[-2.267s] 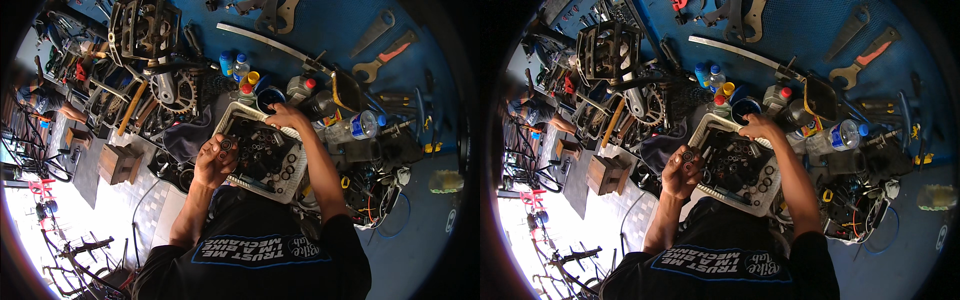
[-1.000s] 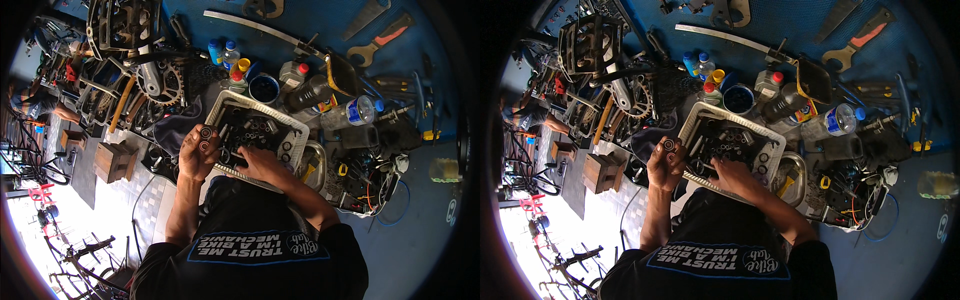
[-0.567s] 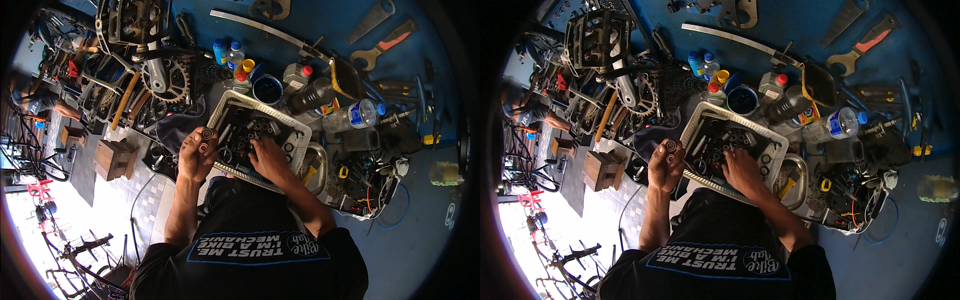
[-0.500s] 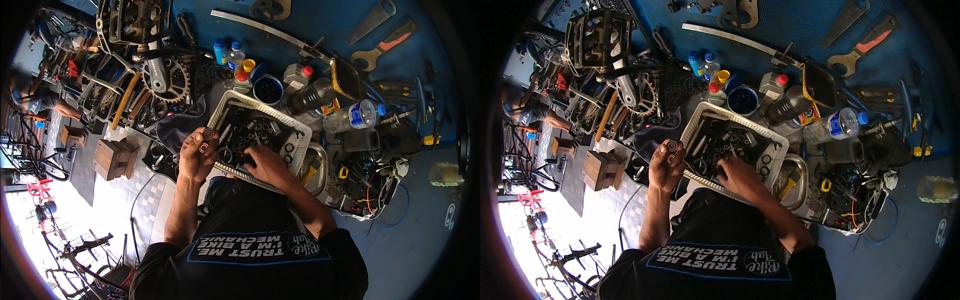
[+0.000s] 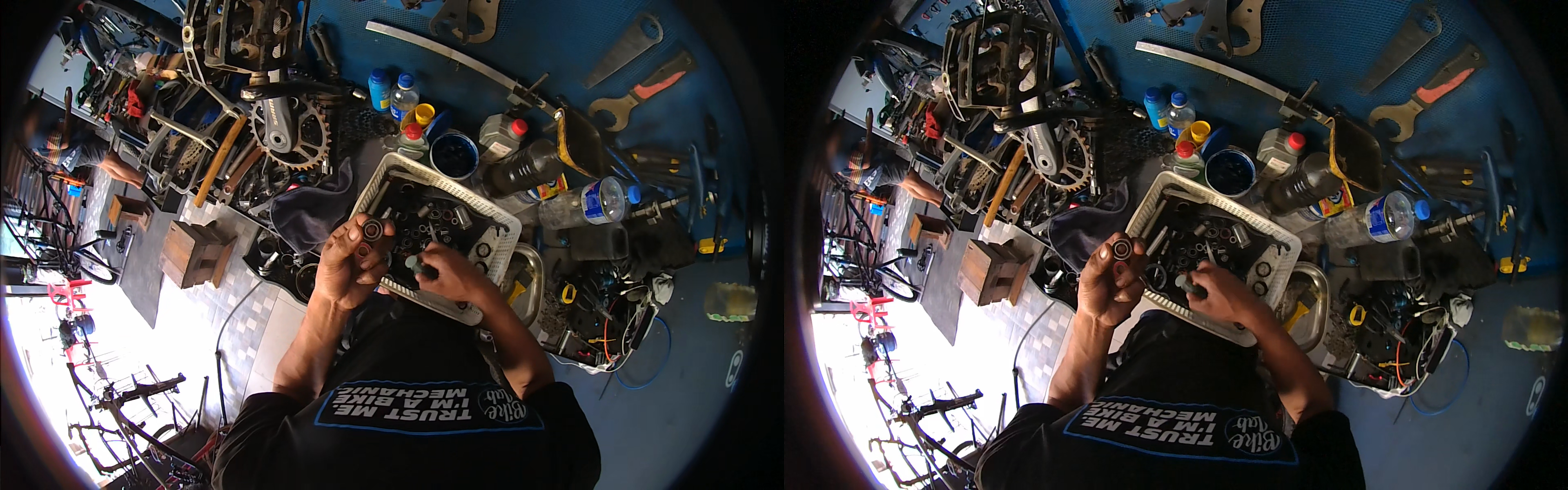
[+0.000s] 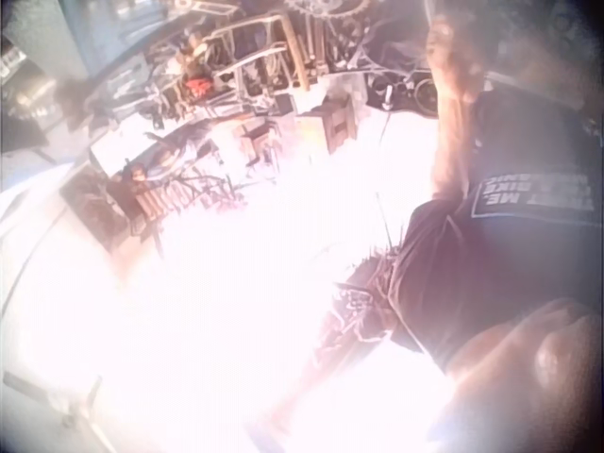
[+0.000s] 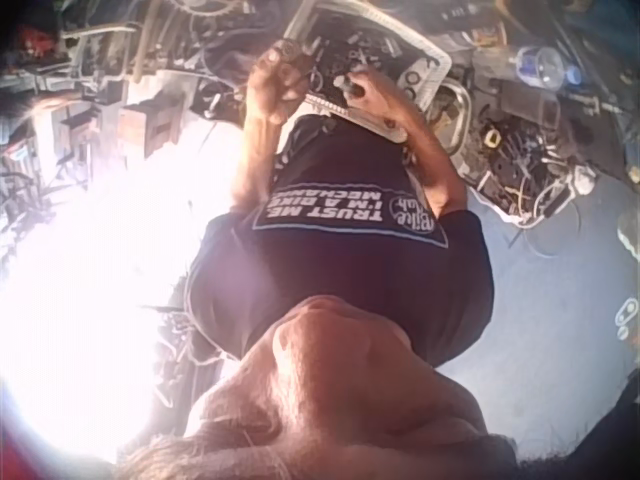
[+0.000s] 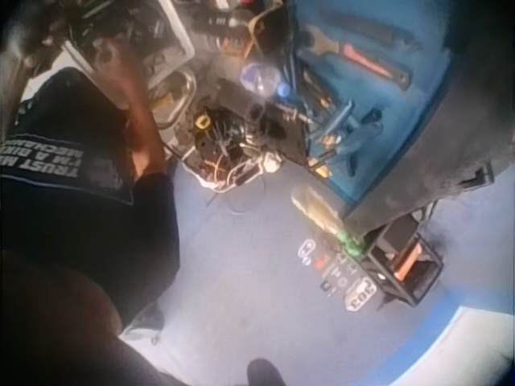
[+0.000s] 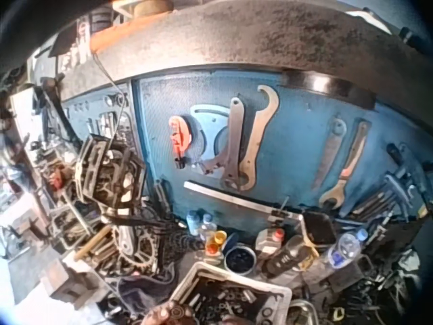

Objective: The person assembles small bicycle components at a workbench. They handle bearings, seals, and a cylindrical part, applying grease and wiping with a cloth. The person repeatedly picks, places, and manipulates these parts while working at a cluttered bench.

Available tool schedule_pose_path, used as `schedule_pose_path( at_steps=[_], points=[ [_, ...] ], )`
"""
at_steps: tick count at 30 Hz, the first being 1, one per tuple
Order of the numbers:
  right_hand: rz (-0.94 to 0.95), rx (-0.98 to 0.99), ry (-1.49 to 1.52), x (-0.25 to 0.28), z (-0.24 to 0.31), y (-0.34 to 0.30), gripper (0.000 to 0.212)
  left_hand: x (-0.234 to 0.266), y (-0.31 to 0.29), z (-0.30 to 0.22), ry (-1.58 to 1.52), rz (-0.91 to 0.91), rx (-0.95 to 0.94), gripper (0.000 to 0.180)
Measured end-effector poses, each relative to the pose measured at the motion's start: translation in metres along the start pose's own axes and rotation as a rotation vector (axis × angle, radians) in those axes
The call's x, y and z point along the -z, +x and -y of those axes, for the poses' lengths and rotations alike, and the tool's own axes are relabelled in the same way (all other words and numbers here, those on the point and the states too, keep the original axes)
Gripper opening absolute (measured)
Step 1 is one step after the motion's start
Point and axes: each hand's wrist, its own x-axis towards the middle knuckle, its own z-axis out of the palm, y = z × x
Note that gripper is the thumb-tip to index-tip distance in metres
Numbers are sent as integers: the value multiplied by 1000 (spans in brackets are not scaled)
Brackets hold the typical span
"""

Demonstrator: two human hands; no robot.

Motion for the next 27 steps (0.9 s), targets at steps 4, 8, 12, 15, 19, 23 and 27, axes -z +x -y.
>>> schedule_pose_path(
  at_steps=[4,8,12,15,19,23,27],
  points=[
    [-220,168,107,42,25,0,27,-1,0,5,-95,-3,21,24],
    [-329,189,305,85,56,-6,20,-9,3,9,-94,-29,-4,27],
    [-474,319,769,98,77,-7,29,-15,6,5,82,69,5,29],
    [-518,549,1081,111,98,-3,27,-20,7,12,17,54,-5,29],
    [-464,808,1216,133,134,0,56,-26,6,16,8,33,-27,27],
    [-307,957,1314,144,148,-4,76,-21,5,19,10,99,-7,27],
    [-286,944,1448,141,162,0,72,-31,3,24,28,51,-25,27]
  ],
)
